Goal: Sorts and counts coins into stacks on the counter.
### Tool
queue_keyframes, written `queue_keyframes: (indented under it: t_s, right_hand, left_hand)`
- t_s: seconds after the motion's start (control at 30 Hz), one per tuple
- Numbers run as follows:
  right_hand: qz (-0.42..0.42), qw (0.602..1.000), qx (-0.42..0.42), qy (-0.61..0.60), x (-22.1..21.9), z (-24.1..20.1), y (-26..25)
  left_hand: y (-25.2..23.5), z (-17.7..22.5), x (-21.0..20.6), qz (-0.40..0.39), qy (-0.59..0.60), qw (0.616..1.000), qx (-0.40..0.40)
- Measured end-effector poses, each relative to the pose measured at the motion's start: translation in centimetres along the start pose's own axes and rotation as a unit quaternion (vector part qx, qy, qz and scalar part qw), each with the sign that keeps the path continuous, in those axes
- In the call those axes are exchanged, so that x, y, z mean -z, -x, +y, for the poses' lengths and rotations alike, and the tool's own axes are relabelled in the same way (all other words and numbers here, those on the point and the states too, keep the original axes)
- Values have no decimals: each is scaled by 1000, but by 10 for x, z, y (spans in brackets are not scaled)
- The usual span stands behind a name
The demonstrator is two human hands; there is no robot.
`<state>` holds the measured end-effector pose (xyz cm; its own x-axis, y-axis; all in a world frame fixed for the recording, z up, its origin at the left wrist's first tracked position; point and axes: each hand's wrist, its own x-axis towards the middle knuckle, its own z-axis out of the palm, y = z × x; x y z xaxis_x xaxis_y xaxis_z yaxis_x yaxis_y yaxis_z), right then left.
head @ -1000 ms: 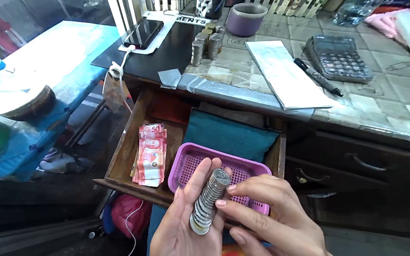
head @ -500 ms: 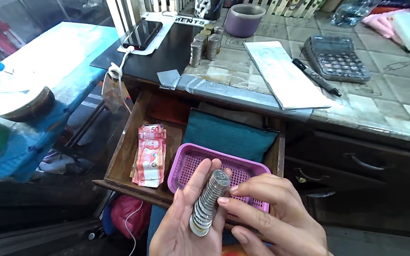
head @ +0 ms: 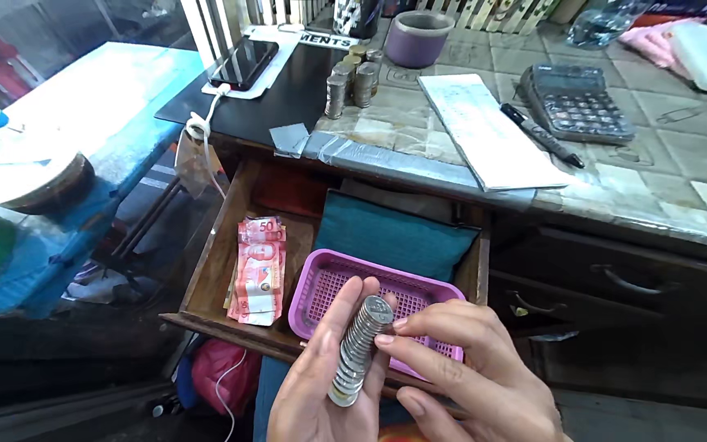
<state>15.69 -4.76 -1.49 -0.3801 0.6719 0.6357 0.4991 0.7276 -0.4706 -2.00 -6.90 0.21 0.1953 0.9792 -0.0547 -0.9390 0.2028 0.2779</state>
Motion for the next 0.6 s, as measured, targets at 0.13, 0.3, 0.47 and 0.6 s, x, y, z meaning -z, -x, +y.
queue_keyframes:
  t_s: [0.13,0.3,0.47,0.6]
  right_hand:
    - [-1,1000,-19,-16,8,3,-12]
    - [-114,994,-5,3,23,17,-36]
    - [-199,980,9,-24,31,29,-49]
    - [-227,973,15,-43,34,33,-52]
  left_hand:
    - [-2,-2,6,15,-68,998,11]
    - [-2,-5,7,55,-110,992,37]
    - [-2,-7,9,80,-128,987,53]
    - [-3,-9,12,96,-143,983,64]
